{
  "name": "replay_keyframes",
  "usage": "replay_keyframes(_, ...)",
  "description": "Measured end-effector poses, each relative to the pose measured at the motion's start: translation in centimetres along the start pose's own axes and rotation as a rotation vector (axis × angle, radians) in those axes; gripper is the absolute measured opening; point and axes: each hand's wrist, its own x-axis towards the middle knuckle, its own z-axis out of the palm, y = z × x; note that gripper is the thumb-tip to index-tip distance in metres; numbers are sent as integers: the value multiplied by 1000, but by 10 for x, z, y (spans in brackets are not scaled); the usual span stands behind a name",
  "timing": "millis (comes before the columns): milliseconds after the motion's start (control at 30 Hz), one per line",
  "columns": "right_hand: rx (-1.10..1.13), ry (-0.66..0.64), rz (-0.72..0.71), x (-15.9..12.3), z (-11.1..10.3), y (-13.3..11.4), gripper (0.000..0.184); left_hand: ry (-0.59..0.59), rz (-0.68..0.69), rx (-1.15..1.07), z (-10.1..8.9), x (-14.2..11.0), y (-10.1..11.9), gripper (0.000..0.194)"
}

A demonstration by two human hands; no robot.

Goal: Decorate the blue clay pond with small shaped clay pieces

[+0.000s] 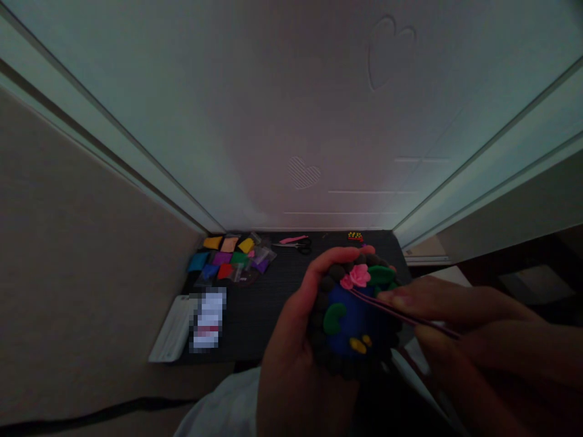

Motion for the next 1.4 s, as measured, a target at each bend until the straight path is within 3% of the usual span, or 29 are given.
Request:
replay_keyframes(100,-25,-50,-16,3,-1,-1,17,2,15,19,0,1,0,35)
replay_keyframes(267,-54,-18,-17,-1,0,0,21,4,11,23,-5,4,5,34)
replay_keyframes(467,-25,141,0,-8,0,2,8,-36,-44,-72,-12,6,11,39)
replay_keyframes(600,-47,158,-47,1,2,-3,8,-43,-62,-94,-15,6,12,40)
replay_keyframes(700,-58,176,-1,6,7,-6,15,-53,-65,-101,-20,9,14,41)
replay_keyframes(833,43,252,63,5,10,-3,4,-71,-122,-170,-27,16,16,45)
replay_keyframes(933,82,218,71,1,7,1,10,-68,-155,-221,-31,19,16,47)
replay_keyframes(1133,96,-16,60,-1,0,7,16,-87,-128,-192,-33,18,14,49)
replay_keyframes(1400,64,-65,-69,-5,4,13,28,-64,-94,-52,-28,15,8,47)
